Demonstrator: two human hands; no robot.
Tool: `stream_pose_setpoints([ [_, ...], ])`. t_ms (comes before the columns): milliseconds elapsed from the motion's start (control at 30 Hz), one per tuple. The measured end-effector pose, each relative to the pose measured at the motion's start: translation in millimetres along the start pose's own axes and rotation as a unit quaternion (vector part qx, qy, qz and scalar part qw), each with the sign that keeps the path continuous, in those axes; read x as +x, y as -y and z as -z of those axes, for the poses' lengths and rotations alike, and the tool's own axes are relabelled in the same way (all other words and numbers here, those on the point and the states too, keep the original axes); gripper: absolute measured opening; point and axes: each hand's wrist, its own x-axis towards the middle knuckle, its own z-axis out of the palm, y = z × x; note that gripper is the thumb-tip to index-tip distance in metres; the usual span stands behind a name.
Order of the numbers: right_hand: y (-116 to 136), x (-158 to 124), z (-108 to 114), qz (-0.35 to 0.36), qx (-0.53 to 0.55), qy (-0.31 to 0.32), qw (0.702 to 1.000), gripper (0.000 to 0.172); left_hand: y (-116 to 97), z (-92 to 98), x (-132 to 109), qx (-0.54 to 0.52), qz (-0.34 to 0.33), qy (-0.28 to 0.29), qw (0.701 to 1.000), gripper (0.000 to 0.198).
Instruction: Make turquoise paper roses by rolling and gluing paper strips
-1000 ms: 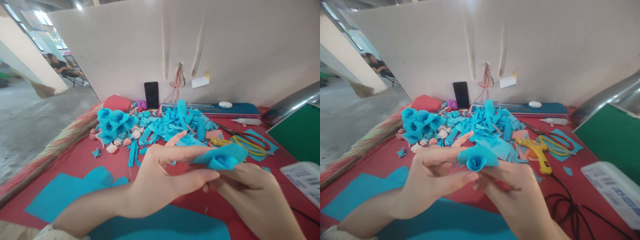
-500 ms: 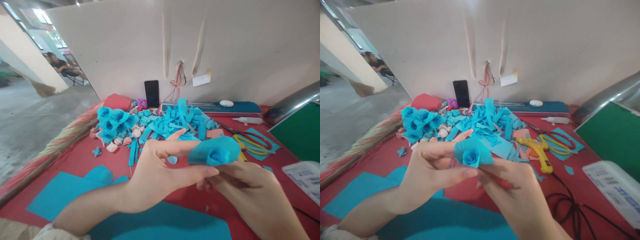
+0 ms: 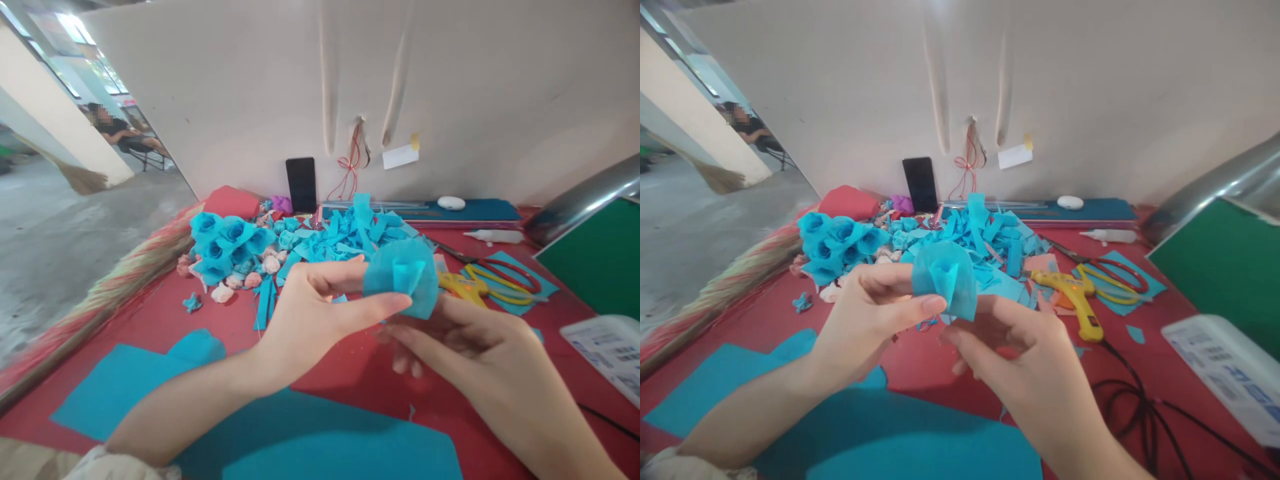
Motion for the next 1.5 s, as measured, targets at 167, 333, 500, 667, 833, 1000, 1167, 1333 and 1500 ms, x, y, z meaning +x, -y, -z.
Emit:
stream_pose_setpoints([
  [167,0.8,-1.2,0.5,-0.004,-0.010,0.019,1.000,0.010,0.4,1.0,-0.5,0.002,-0.009,0.014,1.000,0.008],
  [333,2.6,3.0,-5.2,0.051,-0.011,-0.027,0.998,0.016,0.1,-0.9,-3.1,0.002,0.005,0.000,1.000,0.009],
  [500,8.8,5.5,-5.1,0.058,-0.041,-0.043,0.997,0.014,-2.3,-3.8,-3.6,0.010,0.005,0.002,1.000,0.007],
  [667,8.2,5.7,-4.0,0.099,-0.119,-0.062,0.986,0.024,-3.4,-5.4,-2.8,0.022,-0.011,0.009,1.000,0.004],
  [833,11.5,6.3,-4.4,0.143,-0.133,-0.073,0.978,0.028,-3.3,-4.3,-3.9,0.014,-0.036,0.037,0.999,0.003],
  [1000,10.0,5.1,-2.1,0.152,-0.143,-0.075,0.975,0.025,-4.8,-1.7,-4.5,0.116,-0.106,0.018,0.987,0.006],
  [1167,5.1,1.4,-2.2,0.151,-0.156,-0.084,0.973,0.026,-6.5,-1.8,-3.7,0.151,-0.130,0.004,0.980,0.015],
  [1333,5.9,1.3,-2.9,0.124,-0.137,-0.076,0.980,0.033,-5.7,0.4,-4.8,0.097,-0.098,0.018,0.990,0.028],
  [1500,4.8,-0.1,5.0,0.011,-0.027,0.045,0.999,0.037,-1.9,4.4,-4.9,-0.126,0.007,0.085,0.988,0.030],
])
